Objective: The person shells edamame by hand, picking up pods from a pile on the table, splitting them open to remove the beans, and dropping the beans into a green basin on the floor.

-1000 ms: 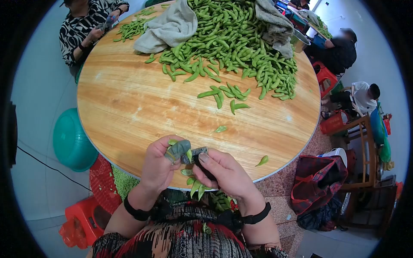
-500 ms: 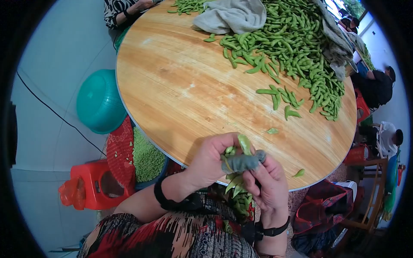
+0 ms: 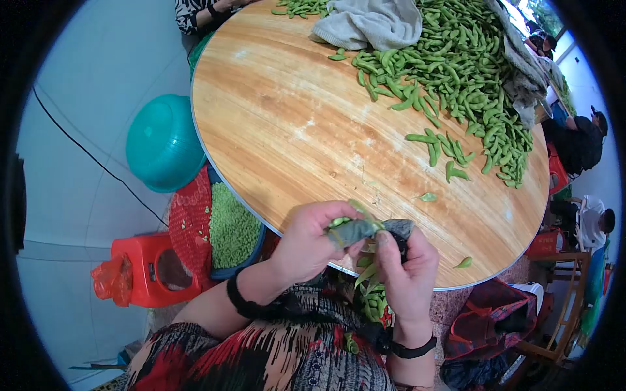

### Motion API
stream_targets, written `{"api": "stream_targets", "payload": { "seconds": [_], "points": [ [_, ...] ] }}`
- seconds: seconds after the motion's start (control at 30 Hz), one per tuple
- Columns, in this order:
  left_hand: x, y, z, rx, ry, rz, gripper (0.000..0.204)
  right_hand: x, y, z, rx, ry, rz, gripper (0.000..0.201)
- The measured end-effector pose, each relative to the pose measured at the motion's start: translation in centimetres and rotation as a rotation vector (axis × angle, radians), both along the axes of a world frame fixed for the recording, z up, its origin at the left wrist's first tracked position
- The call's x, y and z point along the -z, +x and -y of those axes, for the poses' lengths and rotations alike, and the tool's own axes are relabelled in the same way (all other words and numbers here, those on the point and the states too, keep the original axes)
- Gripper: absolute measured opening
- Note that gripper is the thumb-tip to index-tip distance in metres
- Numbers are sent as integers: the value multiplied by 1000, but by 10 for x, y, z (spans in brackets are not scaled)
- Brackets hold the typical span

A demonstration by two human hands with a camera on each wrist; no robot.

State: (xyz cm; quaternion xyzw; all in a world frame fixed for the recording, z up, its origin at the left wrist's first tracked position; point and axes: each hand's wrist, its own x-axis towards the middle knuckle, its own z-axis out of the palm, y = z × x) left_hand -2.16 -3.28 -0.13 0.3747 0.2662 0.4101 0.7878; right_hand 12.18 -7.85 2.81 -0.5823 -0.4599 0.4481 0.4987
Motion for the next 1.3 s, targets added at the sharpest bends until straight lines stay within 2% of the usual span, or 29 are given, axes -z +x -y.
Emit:
{"api": "stream_targets", "payload": {
  "seconds": [0.03, 0.1, 0.17, 0.2, 0.23, 0.3, 0.33, 0.37, 0.4, 0.43, 0.47, 0.5, 0.53, 0.57, 0.63, 0.7, 0.73, 0.77, 0.8, 0.83, 0.9, 1.0, 1.03, 1.1, 1.17, 1.23, 1.27, 1.3],
  "points": [
    [-6, -10, 1, 3, 5, 0, 15, -2, -2, 1, -16, -32, -52, 8],
    [-17, -37, 4, -94, 329, -470, 20, -7, 0, 4, -36, -49, -37, 8],
    [-2, -66, 9, -537, 107, -190, 24, -11, 9, 7, -39, -96, -70, 8],
    [6, -92, 6, -671, 192, 48, 27, -12, 16, 8, -49, -82, -41, 8],
    [16, -115, -2, -858, 315, -233, 28, -14, 18, 9, -40, -79, -39, 8],
    [48, -173, -15, -1004, 130, -317, 27, -19, 21, 10, -136, -67, 10, 7],
    [68, -196, -23, -997, 130, -314, 27, -12, 29, 11, -176, -69, 110, 8],
    [89, -216, -30, -863, -117, -457, 31, -14, 32, 11, -170, -70, 112, 8],
    [88, -216, -35, -715, -361, -593, 36, -17, 35, 11, -299, -77, 229, 10],
    [88, -214, -36, -708, -364, -592, 36, -21, 36, 10, -429, -87, 344, 12],
    [85, -212, -37, -819, -426, -633, 37, -25, 33, 9, -370, -96, 257, 16],
    [81, -208, -38, -927, -491, -676, 38, -20, 51, 8, -327, -214, 389, 17],
    [121, -240, -42, -973, -370, -654, 41, -24, 54, -5, -257, -15, 436, 19],
    [125, -251, -40, -965, -372, -651, 41, -23, 75, -19, -203, -67, 447, 24],
    [131, -259, -43, -1136, -234, -494, 37, -19, 114, -60, -29, -107, 587, 30],
    [120, -262, -47, -1160, -238, -252, 31, 0, 152, -103, 89, -118, 746, 34],
    [116, -262, -45, -1107, -189, -127, 29, 9, 166, -117, 164, -128, 794, 36],
    [110, -259, -45, -1059, -141, -2, 26, 7, 163, -123, 109, -235, 847, 38],
    [90, -242, -45, -1045, -103, -11, 25, 29, 176, -133, 67, -78, 1054, 36],
    [66, -219, -41, -1037, -65, -23, 25, 13, 148, -124, -18, -97, 960, 31],
    [35, -175, -32, -962, -10, 17, 25, 11, 121, -111, -146, 11, 982, 25],
    [3, -104, -12, -585, 115, -185, 22, 8, 98, -90, -278, -6, 876, 24],
    [-2, -82, -5, -460, 162, -261, 22, 8, 96, -83, -287, 21, 824, 24],
    [-9, -42, 1, -283, 435, -521, 23, -11, 92, -69, -239, 36, 852, 24],
    [-10, -22, 5, -74, 309, -413, 23, -20, 88, -57, -200, 53, 879, 24],
    [-9, -5, 5, -60, 291, -311, 25, -20, 82, -46, -162, 79, 1075, 23],
    [-8, 1, 4, -45, 276, -216, 27, -22, 74, -43, -193, 31, 1107, 21],
    [-6, 6, 3, -44, 277, -216, 27, -14, 70, -45, -192, 30, 1107, 21]
  ]
}}
